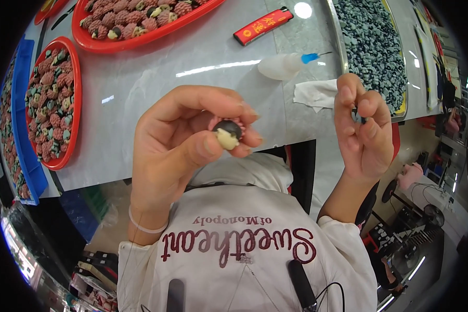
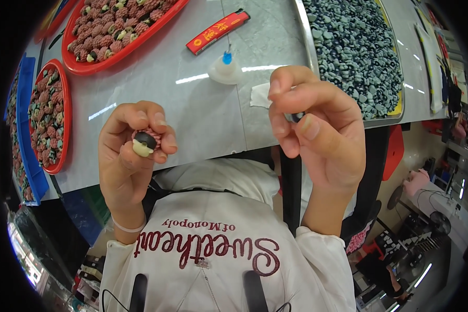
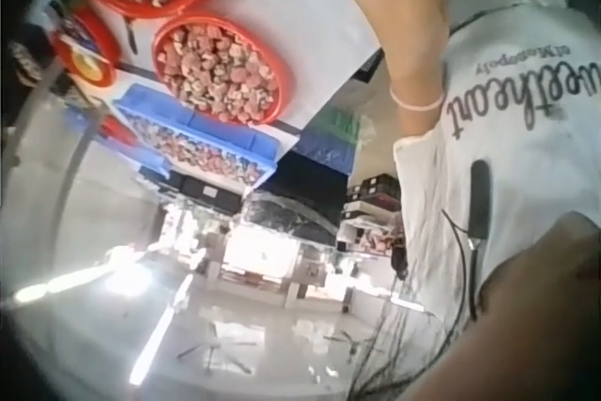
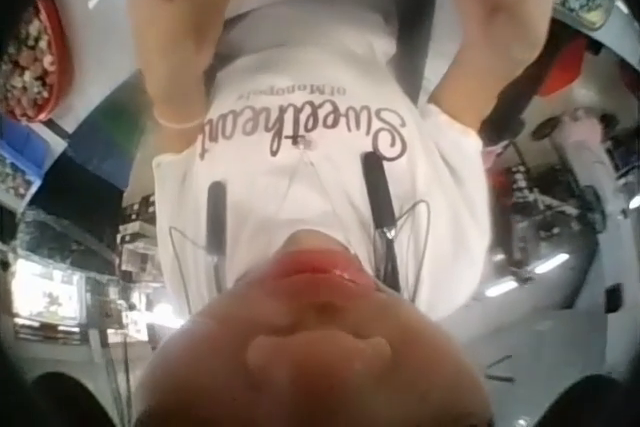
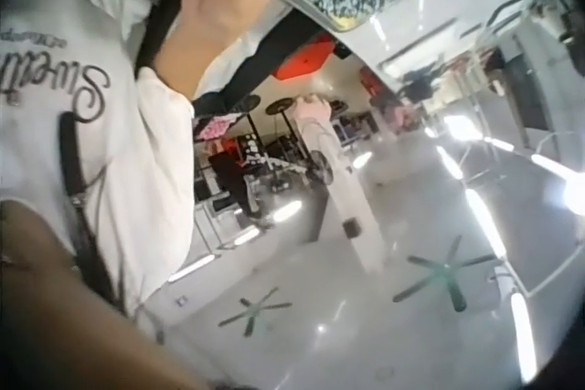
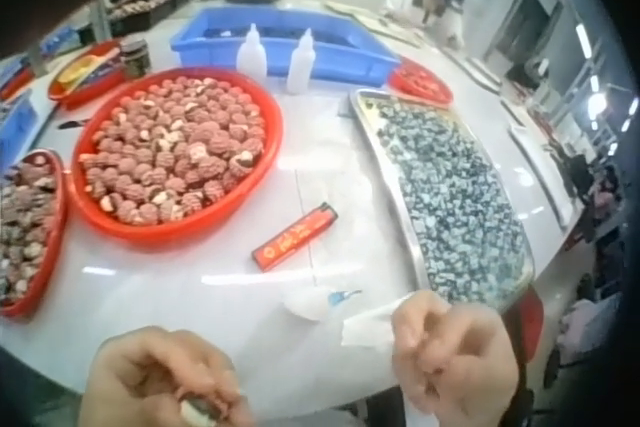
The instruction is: The person applies glue to small plastic components with a glue bottle, then assembles them by hand at a factory workstation.
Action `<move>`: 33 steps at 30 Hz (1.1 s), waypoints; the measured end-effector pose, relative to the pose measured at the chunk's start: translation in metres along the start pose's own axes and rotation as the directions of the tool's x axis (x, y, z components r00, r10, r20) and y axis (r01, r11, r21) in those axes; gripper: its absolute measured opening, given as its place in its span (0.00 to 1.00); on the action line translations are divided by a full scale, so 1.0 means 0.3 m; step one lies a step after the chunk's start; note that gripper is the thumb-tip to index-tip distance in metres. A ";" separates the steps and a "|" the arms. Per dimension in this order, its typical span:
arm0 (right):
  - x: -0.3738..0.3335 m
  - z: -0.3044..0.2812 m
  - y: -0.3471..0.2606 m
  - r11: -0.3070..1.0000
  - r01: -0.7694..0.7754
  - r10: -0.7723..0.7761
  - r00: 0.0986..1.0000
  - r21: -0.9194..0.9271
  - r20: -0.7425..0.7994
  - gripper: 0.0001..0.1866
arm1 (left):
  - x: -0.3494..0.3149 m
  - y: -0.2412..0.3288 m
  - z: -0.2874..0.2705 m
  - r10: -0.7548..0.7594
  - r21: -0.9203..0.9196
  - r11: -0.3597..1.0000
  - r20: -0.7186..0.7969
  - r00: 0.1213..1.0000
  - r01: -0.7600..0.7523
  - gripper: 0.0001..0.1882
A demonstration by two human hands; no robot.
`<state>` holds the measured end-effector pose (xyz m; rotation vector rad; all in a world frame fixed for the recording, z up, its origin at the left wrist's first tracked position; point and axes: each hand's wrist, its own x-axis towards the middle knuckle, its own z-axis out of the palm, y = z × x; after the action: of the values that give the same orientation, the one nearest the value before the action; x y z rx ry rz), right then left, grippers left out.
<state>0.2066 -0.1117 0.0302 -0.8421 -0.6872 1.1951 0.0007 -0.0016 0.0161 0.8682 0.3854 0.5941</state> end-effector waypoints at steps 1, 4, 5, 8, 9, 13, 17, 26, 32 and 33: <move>0.002 0.006 0.007 1.000 0.017 -0.017 1.000 0.004 0.005 0.08 | -0.001 0.001 0.005 -0.001 0.002 1.000 -0.008 1.000 0.001 0.21; 0.010 0.054 0.026 0.999 0.017 -0.017 1.000 0.051 -0.016 0.10 | 0.001 -0.007 0.015 -0.017 -0.003 1.000 -0.016 1.000 0.017 0.21; 0.012 0.071 0.028 0.996 0.008 -0.004 0.999 0.089 -0.044 0.11 | 0.002 -0.012 0.016 -0.003 -0.003 1.000 -0.004 1.000 0.003 0.21; 0.006 0.081 0.023 0.990 -0.058 0.061 0.998 -0.131 0.018 0.14 | -0.002 -0.022 0.025 0.010 -0.024 1.000 -0.014 1.000 -0.010 0.21; 0.006 0.096 0.026 0.990 -0.063 0.066 0.998 -0.124 0.023 0.14 | -0.003 -0.024 0.027 0.010 -0.046 0.999 -0.025 1.000 -0.012 0.21; 0.014 0.131 0.037 0.913 0.114 -0.076 0.991 -0.392 0.111 0.16 | -0.006 -0.029 0.027 0.005 -0.048 0.999 -0.028 1.000 -0.007 0.21; 0.030 0.148 0.042 0.710 0.363 -0.237 0.930 -0.603 0.281 0.18 | -0.003 -0.032 0.035 -0.007 -0.058 0.998 -0.050 0.999 0.004 0.23; 0.025 0.196 0.061 0.401 0.510 -0.377 0.849 -0.761 0.370 0.12 | -0.012 -0.039 0.028 0.025 0.005 1.000 -0.105 0.994 -0.025 0.23; 0.042 0.196 0.070 0.369 0.523 -0.383 0.839 -0.768 0.388 0.12 | -0.002 -0.029 0.012 0.068 0.078 0.995 -0.081 0.994 -0.062 0.20; 0.042 0.203 0.076 0.397 0.498 -0.396 0.851 -0.771 0.345 0.11 | -0.005 -0.026 0.011 0.082 0.091 0.993 -0.090 0.993 -0.074 0.19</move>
<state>0.1476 -0.0844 0.0431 -1.2809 -1.5567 0.3190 0.0039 -0.0084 0.0120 0.9448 0.4667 0.6963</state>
